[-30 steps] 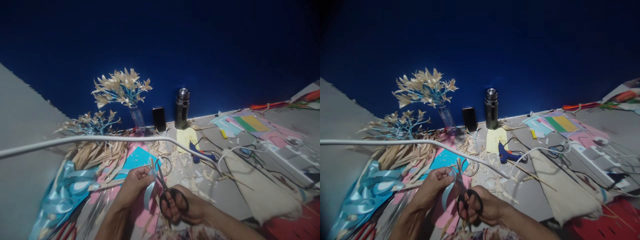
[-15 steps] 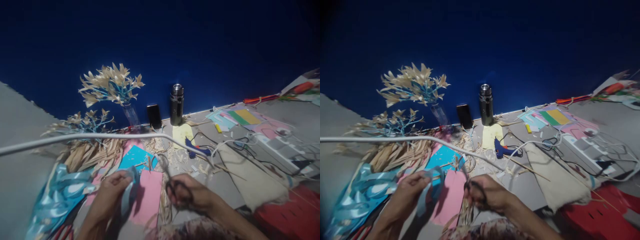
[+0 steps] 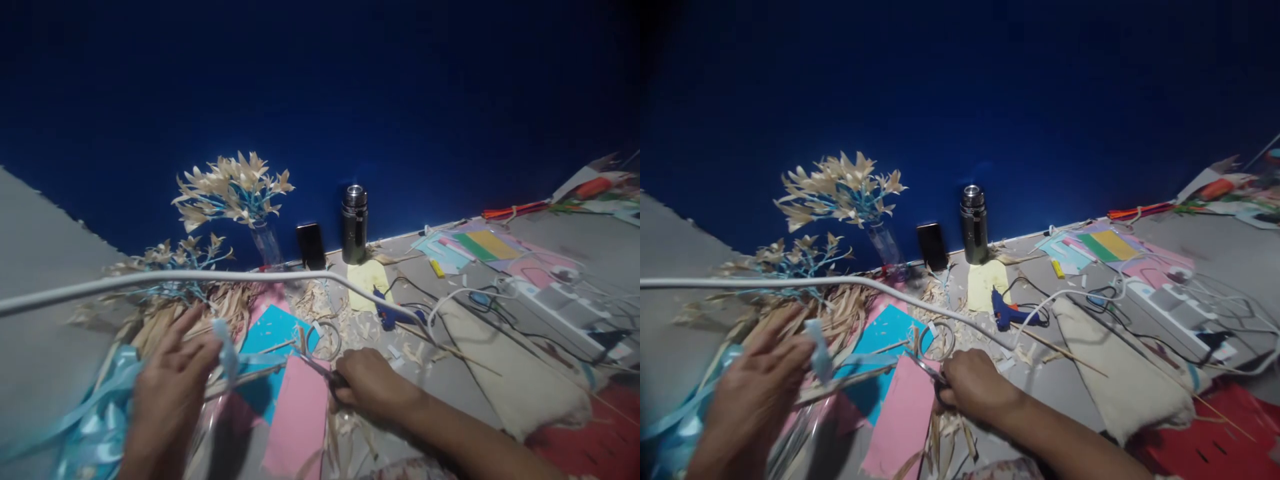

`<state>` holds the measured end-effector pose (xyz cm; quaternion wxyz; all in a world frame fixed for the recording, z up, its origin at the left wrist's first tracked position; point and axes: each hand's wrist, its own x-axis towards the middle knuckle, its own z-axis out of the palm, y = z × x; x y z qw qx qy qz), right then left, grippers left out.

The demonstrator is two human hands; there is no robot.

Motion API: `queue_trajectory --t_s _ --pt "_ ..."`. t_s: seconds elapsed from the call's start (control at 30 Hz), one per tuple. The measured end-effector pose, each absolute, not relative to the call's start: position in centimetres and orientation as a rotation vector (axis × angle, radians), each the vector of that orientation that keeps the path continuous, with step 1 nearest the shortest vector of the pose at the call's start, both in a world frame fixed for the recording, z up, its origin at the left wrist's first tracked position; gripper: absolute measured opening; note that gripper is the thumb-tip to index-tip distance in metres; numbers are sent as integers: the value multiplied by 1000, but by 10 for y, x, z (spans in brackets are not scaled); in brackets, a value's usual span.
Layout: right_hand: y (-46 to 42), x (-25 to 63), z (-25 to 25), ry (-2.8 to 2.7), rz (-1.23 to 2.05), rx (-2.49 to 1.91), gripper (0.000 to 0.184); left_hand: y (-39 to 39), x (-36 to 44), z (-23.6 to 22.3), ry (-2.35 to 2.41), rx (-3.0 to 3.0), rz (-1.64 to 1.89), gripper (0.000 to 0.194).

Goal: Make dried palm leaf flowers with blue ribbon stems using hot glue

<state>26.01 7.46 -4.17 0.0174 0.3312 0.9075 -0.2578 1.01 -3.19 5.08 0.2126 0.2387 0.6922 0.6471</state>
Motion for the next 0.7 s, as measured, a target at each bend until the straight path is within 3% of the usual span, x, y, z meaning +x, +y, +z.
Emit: queue_trajectory --t_s 0.1,0.33,0.4,0.5,0.53,0.6,0.7 --pt "79 256 -44 2791 -826 1045 16 3 33 38 1587 730 1647 83" --pt "95 270 -18 2673 -1461 945 8 44 61 42 1456 899 1484 65" --pt "106 268 -11 2800 -1714 1118 21 56 69 45 1436 952 1475 61" --pt "125 257 -4 2755 -2391 1229 53 73 84 50 1378 1012 1428 49" --pt "131 254 -2 2654 -2591 1195 54 78 88 51 1382 1044 1415 43" --pt "139 249 0 2458 -2813 1157 39 85 94 52 1433 1131 1390 29" --pt "142 253 -2 2374 -2794 1170 27 92 91 49 1456 1196 1355 27"
